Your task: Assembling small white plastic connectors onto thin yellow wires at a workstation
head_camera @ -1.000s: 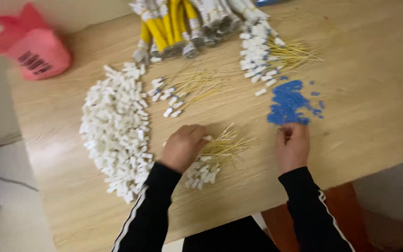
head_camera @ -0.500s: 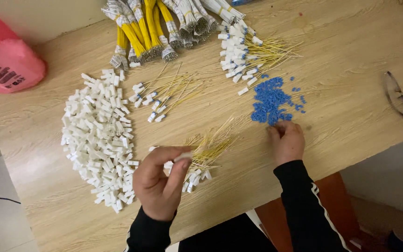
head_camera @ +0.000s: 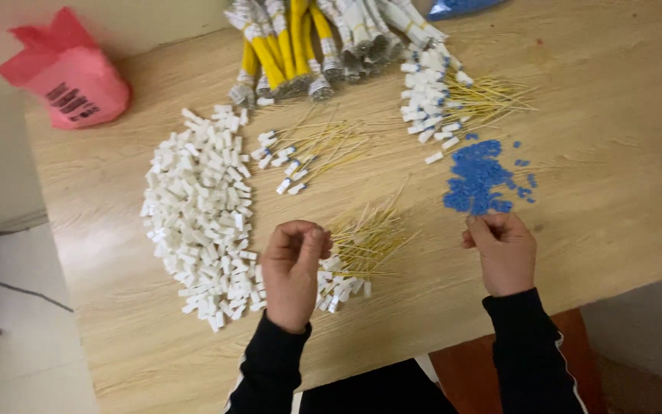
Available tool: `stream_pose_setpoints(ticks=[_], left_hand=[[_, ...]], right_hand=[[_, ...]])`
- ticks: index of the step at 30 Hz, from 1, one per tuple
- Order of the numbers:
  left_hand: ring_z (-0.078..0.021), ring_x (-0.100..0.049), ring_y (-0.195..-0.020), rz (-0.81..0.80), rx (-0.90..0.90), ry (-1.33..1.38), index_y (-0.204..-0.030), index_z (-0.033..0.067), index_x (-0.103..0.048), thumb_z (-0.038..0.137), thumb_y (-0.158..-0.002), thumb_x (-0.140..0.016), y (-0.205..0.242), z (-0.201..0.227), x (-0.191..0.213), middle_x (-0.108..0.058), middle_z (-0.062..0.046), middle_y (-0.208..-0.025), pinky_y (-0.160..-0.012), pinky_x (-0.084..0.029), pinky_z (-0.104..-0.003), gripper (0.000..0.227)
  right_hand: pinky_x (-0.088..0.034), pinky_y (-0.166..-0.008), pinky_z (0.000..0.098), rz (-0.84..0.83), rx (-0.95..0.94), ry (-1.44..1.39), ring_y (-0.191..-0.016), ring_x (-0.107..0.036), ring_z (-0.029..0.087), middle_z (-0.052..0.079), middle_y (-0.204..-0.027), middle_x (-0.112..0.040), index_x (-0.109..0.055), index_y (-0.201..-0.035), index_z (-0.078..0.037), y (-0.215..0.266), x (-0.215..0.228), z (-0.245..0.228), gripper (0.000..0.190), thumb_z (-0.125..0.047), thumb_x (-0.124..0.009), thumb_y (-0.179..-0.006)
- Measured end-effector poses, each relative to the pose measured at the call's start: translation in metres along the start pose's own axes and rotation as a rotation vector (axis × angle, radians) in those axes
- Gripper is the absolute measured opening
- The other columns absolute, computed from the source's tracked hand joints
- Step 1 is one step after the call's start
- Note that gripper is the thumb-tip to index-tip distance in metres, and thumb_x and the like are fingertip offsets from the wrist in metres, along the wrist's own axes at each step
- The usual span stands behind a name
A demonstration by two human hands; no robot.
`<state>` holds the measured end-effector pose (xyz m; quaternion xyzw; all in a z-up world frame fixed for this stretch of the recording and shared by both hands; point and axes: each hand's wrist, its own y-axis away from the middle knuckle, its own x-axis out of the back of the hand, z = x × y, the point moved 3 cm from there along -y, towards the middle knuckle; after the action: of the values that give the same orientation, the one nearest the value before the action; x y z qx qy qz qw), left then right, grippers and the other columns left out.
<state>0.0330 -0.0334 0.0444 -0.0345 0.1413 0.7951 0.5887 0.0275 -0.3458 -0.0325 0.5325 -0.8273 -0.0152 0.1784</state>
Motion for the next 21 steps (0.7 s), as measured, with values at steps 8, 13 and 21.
stream_pose_setpoints(ticks=[8, 13, 21], left_hand=[[-0.0164, -0.068, -0.079, 0.118, 0.229, 0.217, -0.101, 0.0015, -0.06, 0.006, -0.094, -0.058, 0.001, -0.047, 0.014, -0.067, -0.011, -0.091, -0.073, -0.059, -0.029, 0.008], [-0.0154, -0.069, -0.08, 0.127, 0.25, 0.264, -0.105, 0.0009, -0.06, 0.005, -0.094, -0.059, -0.001, -0.057, 0.026, -0.067, -0.01, -0.094, -0.075, -0.06, -0.028, 0.012], [-0.0182, -0.07, -0.078, 0.116, 0.248, 0.269, -0.107, -0.0004, -0.062, 0.006, -0.092, -0.062, 0.0, -0.049, 0.034, -0.07, -0.015, -0.093, -0.071, -0.062, -0.03, 0.017]], right_hand=[[-0.06, -0.061, 0.0303, -0.357, -0.069, -0.53, -0.071, -0.067, 0.017, 0.01, -0.091, -0.066, -0.064, -0.1, -0.002, 0.045, -0.105, -0.068, 0.015, 0.006, -0.063, -0.087], [-0.061, -0.066, 0.0324, -0.495, -0.136, -0.535, -0.075, -0.068, 0.021, 0.018, -0.089, -0.066, -0.062, -0.112, 0.007, 0.059, -0.146, -0.068, 0.023, 0.004, -0.06, -0.089], [-0.063, -0.064, 0.0302, -0.598, -0.221, -0.609, -0.073, -0.069, 0.02, 0.015, -0.087, -0.065, -0.06, -0.115, 0.001, 0.067, -0.161, -0.07, 0.021, -0.004, -0.055, -0.095]])
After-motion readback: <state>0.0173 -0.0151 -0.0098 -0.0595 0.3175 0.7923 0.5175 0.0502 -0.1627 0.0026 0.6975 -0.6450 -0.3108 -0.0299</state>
